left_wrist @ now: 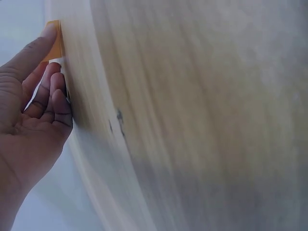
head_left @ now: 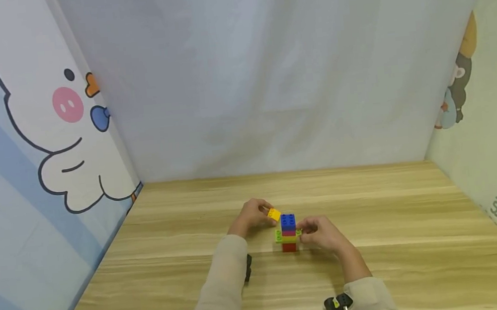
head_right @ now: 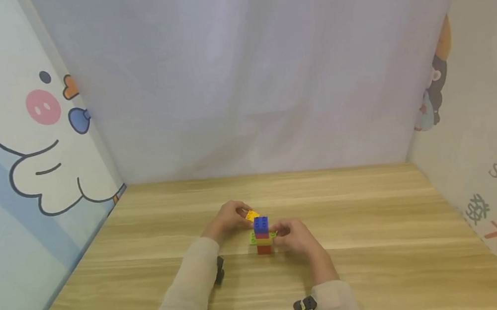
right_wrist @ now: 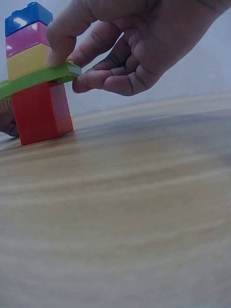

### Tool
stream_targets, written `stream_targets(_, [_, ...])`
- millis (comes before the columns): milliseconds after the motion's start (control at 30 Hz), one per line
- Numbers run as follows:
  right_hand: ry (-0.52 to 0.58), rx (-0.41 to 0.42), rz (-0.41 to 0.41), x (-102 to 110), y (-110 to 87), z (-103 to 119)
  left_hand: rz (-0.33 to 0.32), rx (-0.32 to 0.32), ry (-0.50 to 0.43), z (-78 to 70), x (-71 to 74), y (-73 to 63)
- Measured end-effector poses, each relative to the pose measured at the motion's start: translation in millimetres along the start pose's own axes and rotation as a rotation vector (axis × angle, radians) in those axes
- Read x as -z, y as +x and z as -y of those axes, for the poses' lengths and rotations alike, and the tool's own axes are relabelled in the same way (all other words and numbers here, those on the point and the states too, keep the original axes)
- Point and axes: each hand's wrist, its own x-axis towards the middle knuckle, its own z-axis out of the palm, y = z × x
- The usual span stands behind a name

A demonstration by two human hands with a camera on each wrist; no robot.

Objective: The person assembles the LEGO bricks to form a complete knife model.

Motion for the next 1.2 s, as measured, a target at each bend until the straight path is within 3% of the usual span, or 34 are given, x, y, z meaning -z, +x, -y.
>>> stream_targets(533, [-0.012,0.000,-0.016,-0.7,-5.5,-4.3,-0.017,0.000,-0.048,-7.8,4.7,-5.5])
stream_targets(833, [-0.019,0.017,-0.019,1.4,-2.7,-3.9,-0.109,0.029,-0.157,-13.3,9.6,-14.7])
stream_targets(967, [-0.011,0.033,0.006,-1.7,-1.5,-4.2,-0.129,0.004,-0.165,-11.7,12.4,-22.6])
stream_targets(1100, [-0.013,0.037,0.009,-2.5,-8.3,14.5,-0.138,-0.034,-0.154,-11.1,13.9,-27.9])
stream_targets(1200, [-0.020,0.032,0.002,-0.7,-8.7,16.3,-0.135,-0.042,-0.146,-14.3,13.9,-31.2])
